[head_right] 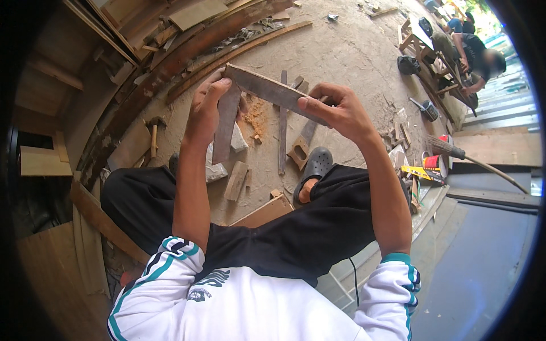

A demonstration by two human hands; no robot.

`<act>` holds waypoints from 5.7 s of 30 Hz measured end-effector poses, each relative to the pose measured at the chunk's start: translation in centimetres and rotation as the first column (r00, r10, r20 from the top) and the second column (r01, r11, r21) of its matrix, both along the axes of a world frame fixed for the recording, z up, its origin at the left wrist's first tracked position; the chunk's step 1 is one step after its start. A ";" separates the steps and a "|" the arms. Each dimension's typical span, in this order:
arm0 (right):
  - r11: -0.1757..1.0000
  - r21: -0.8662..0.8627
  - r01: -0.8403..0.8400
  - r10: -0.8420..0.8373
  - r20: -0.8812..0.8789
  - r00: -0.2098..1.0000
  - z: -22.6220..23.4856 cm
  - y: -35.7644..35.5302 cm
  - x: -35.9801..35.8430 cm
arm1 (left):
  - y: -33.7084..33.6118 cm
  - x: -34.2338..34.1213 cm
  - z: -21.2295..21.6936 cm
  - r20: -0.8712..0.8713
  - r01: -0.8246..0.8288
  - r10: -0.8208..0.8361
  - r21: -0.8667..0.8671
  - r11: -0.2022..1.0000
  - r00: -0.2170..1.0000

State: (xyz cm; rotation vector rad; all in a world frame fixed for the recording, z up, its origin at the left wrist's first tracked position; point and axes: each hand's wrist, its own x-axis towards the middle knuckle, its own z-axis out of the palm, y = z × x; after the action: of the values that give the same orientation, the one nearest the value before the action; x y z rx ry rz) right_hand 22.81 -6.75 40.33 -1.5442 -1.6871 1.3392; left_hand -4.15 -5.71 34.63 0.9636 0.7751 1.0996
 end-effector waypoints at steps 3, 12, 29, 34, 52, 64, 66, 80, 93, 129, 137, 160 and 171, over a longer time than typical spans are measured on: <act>1.000 0.028 0.006 -0.006 0.022 1.000 -0.1 -0.1 -0.1 | -0.2 0.6 0.9 0.086 -0.021 0.024 -0.034 0.999 0.996; 1.000 -0.016 -0.014 0.016 0.083 0.996 0.7 -0.2 -1.3 | 0.0 0.4 0.2 -0.035 -0.045 0.042 -0.085 0.995 0.998; 0.995 0.045 -0.085 0.078 0.139 0.987 -0.1 -0.1 -1.2 | -0.1 0.9 0.4 -0.021 -0.078 0.075 -0.247 0.966 0.997; 0.994 -0.001 -0.110 0.108 0.202 0.973 0.4 -0.2 -1.2 | 0.1 0.5 -0.2 0.125 -0.014 0.050 -0.276 0.961 0.991; 0.962 0.062 -0.266 0.228 0.352 0.908 -0.2 0.2 -0.7 | -0.3 2.1 -2.2 -0.070 -0.056 0.026 -0.473 0.879 0.997; 0.961 0.041 -0.272 0.239 0.362 0.901 -0.2 0.1 -0.3 | -0.5 2.6 -2.7 -0.065 -0.008 -0.027 -0.491 0.871 0.998; 0.957 0.069 -0.280 0.235 0.377 0.896 -0.2 0.0 -0.3 | -0.4 2.5 -3.0 -0.059 0.011 -0.044 -0.475 0.880 0.997; 0.954 0.113 -0.279 0.218 0.377 0.900 -0.5 -0.4 -0.2 | -0.4 2.2 -3.2 0.121 0.073 -0.004 -0.573 0.817 0.993; 0.959 0.097 -0.267 0.212 0.383 0.899 -0.7 -0.3 -0.3 | -0.5 2.6 -3.0 0.042 0.046 -0.028 -0.540 0.841 0.999; 0.941 0.119 0.316 -0.320 0.016 0.947 -0.7 1.8 4.6 | 0.4 2.9 -6.8 0.575 0.240 0.267 -0.655 0.716 0.774; 0.997 -0.053 0.060 -0.062 -0.034 0.997 -2.3 -0.5 -1.1 | 0.2 2.7 -8.4 0.813 0.400 0.338 -0.541 0.740 0.475; 0.992 0.102 0.069 -0.054 -0.142 0.988 -3.4 -2.2 -7.7 | -1.4 5.7 -8.3 0.855 0.253 0.357 -0.465 0.848 0.376; 0.981 0.168 0.100 -0.110 0.050 0.993 -3.1 -1.9 -8.6 | -1.8 6.6 -7.5 0.686 0.171 0.470 -0.647 0.743 0.556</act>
State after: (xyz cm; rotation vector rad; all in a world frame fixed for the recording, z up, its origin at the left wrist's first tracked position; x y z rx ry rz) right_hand 14.17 -8.64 37.22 -1.5659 -1.6812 1.0820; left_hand 2.48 -7.49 27.12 -0.3087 0.3761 1.1485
